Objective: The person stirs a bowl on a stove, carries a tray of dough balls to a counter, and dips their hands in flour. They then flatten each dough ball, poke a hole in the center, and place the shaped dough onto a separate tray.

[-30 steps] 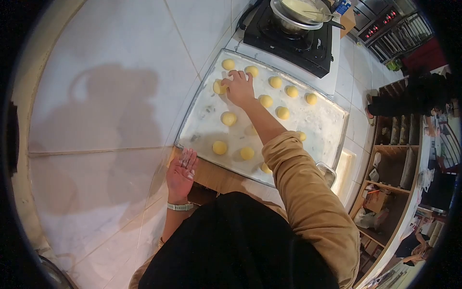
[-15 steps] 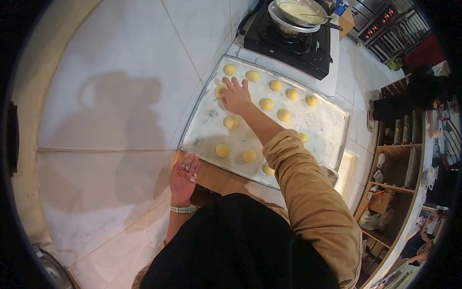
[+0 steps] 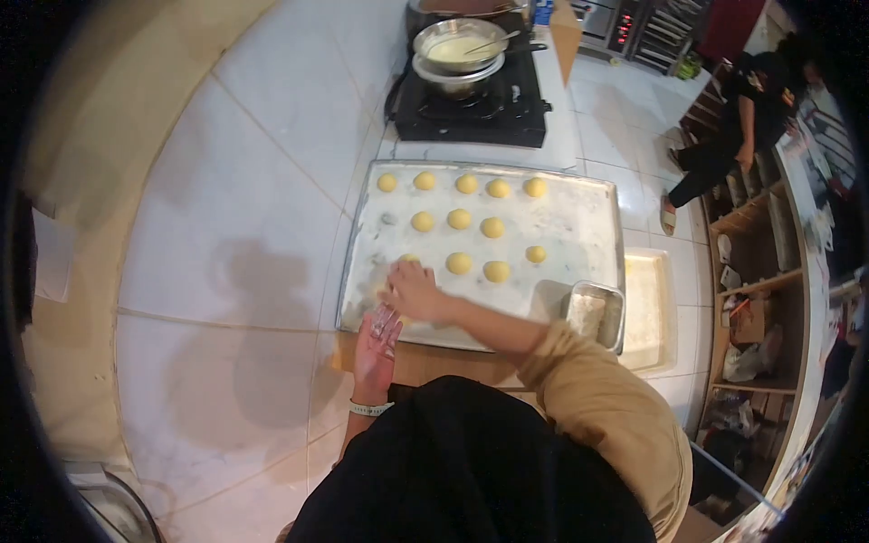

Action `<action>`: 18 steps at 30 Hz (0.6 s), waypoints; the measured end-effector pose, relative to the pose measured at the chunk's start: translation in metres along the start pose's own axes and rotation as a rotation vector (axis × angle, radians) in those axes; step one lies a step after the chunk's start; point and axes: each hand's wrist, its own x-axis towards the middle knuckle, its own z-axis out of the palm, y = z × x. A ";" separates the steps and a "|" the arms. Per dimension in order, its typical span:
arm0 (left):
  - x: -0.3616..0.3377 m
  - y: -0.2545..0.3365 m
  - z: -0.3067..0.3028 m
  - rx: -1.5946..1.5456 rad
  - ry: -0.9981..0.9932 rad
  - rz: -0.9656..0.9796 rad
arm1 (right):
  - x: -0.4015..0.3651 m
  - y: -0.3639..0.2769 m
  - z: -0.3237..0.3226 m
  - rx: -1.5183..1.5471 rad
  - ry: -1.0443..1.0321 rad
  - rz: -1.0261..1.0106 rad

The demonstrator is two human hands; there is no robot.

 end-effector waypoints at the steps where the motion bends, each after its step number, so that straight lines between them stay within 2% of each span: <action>1: 0.002 -0.003 0.005 -0.011 0.008 -0.023 | -0.018 -0.005 -0.001 -0.011 0.023 0.013; 3: 0.005 -0.014 0.013 -0.015 -0.004 -0.064 | -0.049 -0.010 -0.005 -0.148 0.343 -0.128; 6: 0.007 -0.028 0.027 -0.014 -0.009 -0.107 | -0.075 -0.010 -0.013 -0.263 0.464 -0.161; 8: 0.007 -0.034 0.043 0.042 0.037 -0.121 | -0.092 -0.012 -0.018 -0.315 0.498 -0.136; 13: -0.002 -0.040 0.075 0.169 -0.106 -0.052 | -0.126 -0.017 -0.029 -0.443 0.594 -0.050; 15: -0.005 -0.039 0.082 0.220 -0.151 -0.033 | -0.133 -0.019 -0.033 -0.241 0.647 0.046; 18: -0.002 -0.032 0.091 0.400 -0.229 -0.083 | -0.143 -0.022 -0.041 -0.131 0.626 -0.018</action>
